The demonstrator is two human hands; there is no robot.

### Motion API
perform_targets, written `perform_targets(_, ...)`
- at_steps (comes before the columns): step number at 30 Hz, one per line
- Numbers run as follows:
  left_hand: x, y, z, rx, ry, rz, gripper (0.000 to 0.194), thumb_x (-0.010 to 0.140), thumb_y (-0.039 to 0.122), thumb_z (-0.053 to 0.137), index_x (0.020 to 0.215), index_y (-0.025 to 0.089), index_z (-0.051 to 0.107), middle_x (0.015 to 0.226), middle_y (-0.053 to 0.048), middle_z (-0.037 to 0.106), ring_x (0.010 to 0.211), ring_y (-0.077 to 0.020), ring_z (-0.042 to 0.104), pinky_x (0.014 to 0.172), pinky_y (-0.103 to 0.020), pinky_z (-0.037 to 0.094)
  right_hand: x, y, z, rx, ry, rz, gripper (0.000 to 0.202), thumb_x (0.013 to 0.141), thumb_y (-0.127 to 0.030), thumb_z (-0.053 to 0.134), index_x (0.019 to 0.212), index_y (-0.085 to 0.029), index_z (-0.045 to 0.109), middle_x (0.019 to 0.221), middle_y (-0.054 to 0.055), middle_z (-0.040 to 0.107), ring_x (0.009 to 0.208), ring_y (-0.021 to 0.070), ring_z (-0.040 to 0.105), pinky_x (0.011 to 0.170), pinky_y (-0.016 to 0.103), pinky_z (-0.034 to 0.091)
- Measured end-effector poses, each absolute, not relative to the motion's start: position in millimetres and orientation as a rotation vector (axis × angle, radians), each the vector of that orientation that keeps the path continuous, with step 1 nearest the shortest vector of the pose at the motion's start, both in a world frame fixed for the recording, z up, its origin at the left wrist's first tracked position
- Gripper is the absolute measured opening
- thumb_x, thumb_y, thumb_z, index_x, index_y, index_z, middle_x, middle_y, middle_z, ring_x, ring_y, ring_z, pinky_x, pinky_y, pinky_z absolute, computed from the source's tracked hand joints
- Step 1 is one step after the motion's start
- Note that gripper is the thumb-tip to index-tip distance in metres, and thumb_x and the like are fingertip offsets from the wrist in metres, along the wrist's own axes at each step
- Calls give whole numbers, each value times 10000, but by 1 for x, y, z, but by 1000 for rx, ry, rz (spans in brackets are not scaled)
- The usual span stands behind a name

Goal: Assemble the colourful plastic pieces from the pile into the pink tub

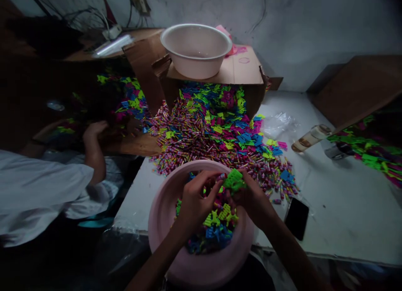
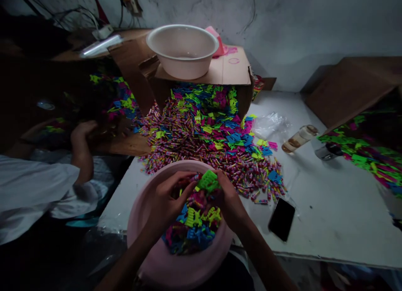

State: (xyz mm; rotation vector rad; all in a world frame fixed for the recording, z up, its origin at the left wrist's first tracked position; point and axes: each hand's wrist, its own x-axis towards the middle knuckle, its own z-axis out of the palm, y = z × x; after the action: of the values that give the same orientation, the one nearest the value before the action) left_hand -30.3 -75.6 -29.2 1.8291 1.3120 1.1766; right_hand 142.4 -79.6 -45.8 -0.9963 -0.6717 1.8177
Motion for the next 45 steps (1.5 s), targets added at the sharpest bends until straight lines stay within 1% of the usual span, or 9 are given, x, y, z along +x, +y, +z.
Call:
perform_targets(5,-30,-74,-25,1901,1401,1269,108,932,206,675,1037,186,690,864,-3,723,778,-134,670,750,-234,513,154,-73,-53,-1044,-761,1798,439,752,-361,847,1147,-285,672,1165,30,711,1027,203,674,704,231,553)
perform_targets(7,-32,-73,-23,1894,1379,1209,108,929,224,684,1032,193,695,874,2,734,754,-128,671,728,-227,516,158,-70,-54,-1099,-885,1650,411,720,-336,873,1084,-265,695,1060,12,731,969,194,677,751,238,540)
perform_targets(10,-35,-70,-21,1916,1318,1137,130,920,226,696,1048,202,694,936,-4,749,787,-134,686,730,-227,527,160,-68,-49,-1176,-1152,1396,229,801,-378,803,954,-234,713,940,2,721,905,191,664,807,262,527)
perform_targets(14,-35,-70,-16,2078,1259,1150,153,938,180,659,1084,206,695,1006,-36,750,907,-166,701,833,-268,547,161,-69,-38,-1244,-1435,1202,190,928,-413,648,975,-237,701,944,12,722,879,199,670,774,268,521)
perform_targets(21,-43,-72,-18,2358,1155,1076,230,986,122,542,1182,191,640,1034,-68,746,973,-172,711,877,-272,562,162,-74,-35,-1269,-1739,875,91,972,-311,594,976,-239,649,867,8,709,776,176,691,723,255,486)
perform_targets(27,-61,-74,-29,2676,1077,817,404,972,84,505,1363,181,545,1249,-129,699,1145,-231,682,845,-282,586,161,-75,-38,-1150,-1845,804,110,985,-252,553,1051,-246,640,988,39,747,817,189,718,754,267,513)
perform_targets(32,-68,-70,-32,2561,1033,752,422,979,111,524,1391,203,525,1328,-124,659,1185,-221,658,952,-303,560,164,-75,-40,-1090,-1904,849,163,986,-254,548,1114,-254,649,1060,54,755,894,210,731,782,285,526)
perform_targets(40,-48,-64,-13,2342,1084,856,251,989,144,519,1216,209,605,1140,-89,700,1077,-211,674,930,-320,547,153,-84,-42,-1229,-1708,846,120,988,-279,546,1082,-264,619,898,30,728,795,209,718,726,296,532)
perform_targets(45,-38,-71,-3,2108,1218,1009,159,954,221,643,1113,212,637,1052,-41,739,957,-175,710,875,-270,556,151,-89,-40,-1221,-1621,870,116,980,-304,581,1082,-261,617,939,31,725,851,203,718,749,280,552)
